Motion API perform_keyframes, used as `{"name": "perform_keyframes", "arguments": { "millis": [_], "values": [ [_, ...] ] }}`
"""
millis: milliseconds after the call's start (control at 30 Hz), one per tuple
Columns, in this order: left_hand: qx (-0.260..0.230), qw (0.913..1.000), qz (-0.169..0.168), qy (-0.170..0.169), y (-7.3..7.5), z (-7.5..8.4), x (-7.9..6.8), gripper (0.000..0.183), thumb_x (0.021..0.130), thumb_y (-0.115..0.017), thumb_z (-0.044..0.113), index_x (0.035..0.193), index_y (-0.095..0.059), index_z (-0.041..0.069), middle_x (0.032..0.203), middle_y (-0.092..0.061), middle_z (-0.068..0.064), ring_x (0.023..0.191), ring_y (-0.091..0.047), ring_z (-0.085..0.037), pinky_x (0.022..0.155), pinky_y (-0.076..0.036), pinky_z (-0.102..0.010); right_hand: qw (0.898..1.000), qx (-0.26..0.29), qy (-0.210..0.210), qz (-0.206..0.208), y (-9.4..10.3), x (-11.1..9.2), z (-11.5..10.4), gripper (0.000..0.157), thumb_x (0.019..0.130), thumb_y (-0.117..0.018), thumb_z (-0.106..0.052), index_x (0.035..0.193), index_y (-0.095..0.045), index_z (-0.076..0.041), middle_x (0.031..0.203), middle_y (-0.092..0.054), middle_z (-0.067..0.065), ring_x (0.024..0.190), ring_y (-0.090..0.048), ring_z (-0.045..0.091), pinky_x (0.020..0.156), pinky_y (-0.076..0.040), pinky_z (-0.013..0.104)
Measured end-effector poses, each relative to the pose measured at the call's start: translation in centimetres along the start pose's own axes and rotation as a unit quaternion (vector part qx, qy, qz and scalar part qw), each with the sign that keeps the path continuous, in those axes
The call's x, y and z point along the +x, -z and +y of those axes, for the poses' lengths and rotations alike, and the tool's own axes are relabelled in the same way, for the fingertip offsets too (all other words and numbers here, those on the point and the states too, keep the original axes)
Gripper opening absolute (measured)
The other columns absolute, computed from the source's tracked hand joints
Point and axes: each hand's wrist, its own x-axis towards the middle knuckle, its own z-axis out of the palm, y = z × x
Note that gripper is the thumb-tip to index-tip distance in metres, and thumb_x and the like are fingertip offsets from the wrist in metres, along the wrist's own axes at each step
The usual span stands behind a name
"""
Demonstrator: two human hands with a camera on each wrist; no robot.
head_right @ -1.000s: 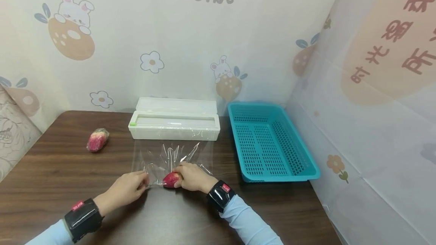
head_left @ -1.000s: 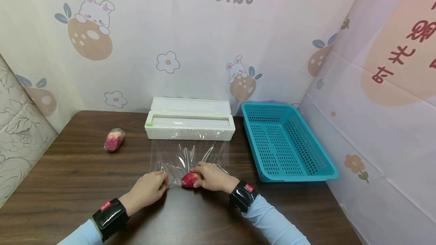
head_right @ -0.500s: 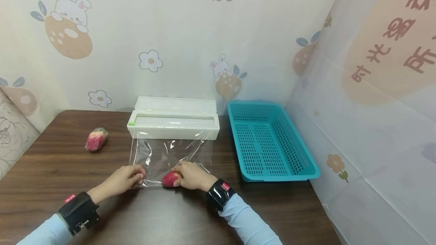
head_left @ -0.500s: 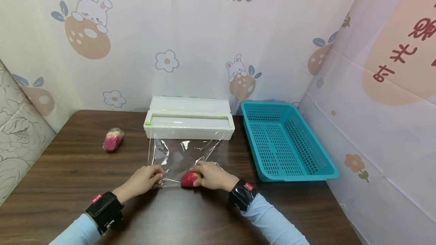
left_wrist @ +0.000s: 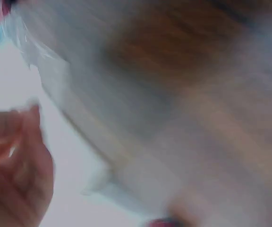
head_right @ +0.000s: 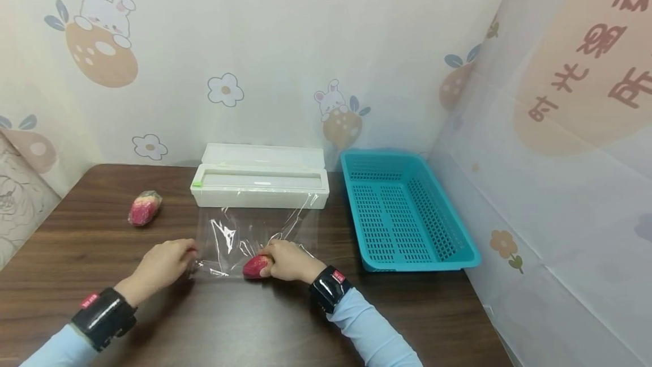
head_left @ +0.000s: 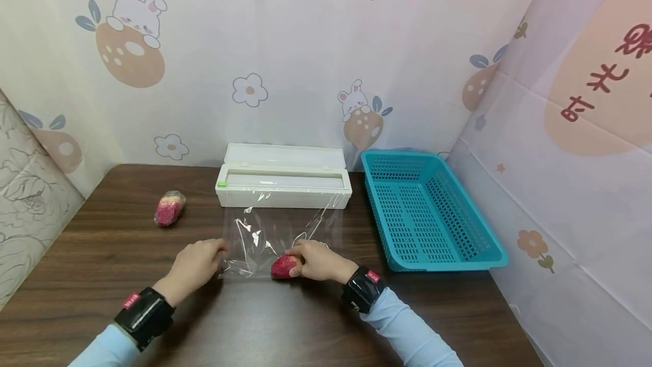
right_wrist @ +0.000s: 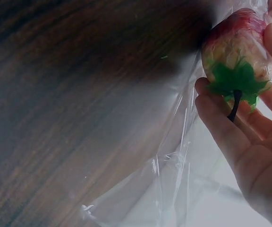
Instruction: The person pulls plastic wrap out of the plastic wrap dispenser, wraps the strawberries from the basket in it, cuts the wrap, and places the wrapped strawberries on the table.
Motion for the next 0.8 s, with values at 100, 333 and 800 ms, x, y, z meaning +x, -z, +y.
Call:
{"name": "perform_keyframes", "arguments": {
  "millis": [100, 333, 800],
  "values": [
    [0.052, 0.9933, 0.082, -0.062, -0.5, 3.1, -0.5, 0.019, 0.072, -0.069, 0.003, 0.09, -0.066, 0.008, 0.086, -0.067, -0.006, 0.076, -0.064, -0.023, 0.065, -0.053, -0.037, 1.0, 0.01, -0.004, -0.007, 0.1, 0.1, 0.2, 0.042, 0.079, -0.07, -0.029, 0.118, -0.063, -0.014, 0.093, -0.058, -0.003, 0.076, -0.05, 0.006, 0.065, -0.041, 0.019],
    [0.069, 0.9773, -0.025, -0.199, -3.1, 8.6, -2.7, 0.058, 0.08, -0.065, 0.02, 0.129, -0.047, -0.005, 0.137, -0.044, -0.019, 0.125, -0.044, -0.031, 0.1, -0.039, -0.043, 0.999, 0.034, -0.009, -0.019, 0.3, 0.5, 0.5, 0.043, 0.081, -0.068, -0.029, 0.119, -0.062, -0.012, 0.101, -0.062, -0.001, 0.083, -0.055, 0.008, 0.073, -0.046, 0.022],
    [0.041, 0.9834, -0.014, -0.176, -5.2, 8.8, 0.4, 0.049, 0.083, -0.061, 0.012, 0.127, -0.049, -0.006, 0.131, -0.049, -0.019, 0.115, -0.052, -0.032, 0.096, -0.043, -0.042, 0.995, 0.076, -0.032, -0.048, 0.8, 0.4, 1.4, 0.04, 0.084, -0.056, -0.014, 0.124, -0.057, -0.007, 0.106, -0.066, 0.003, 0.09, -0.06, 0.011, 0.081, -0.047, 0.024]
  ]
}}
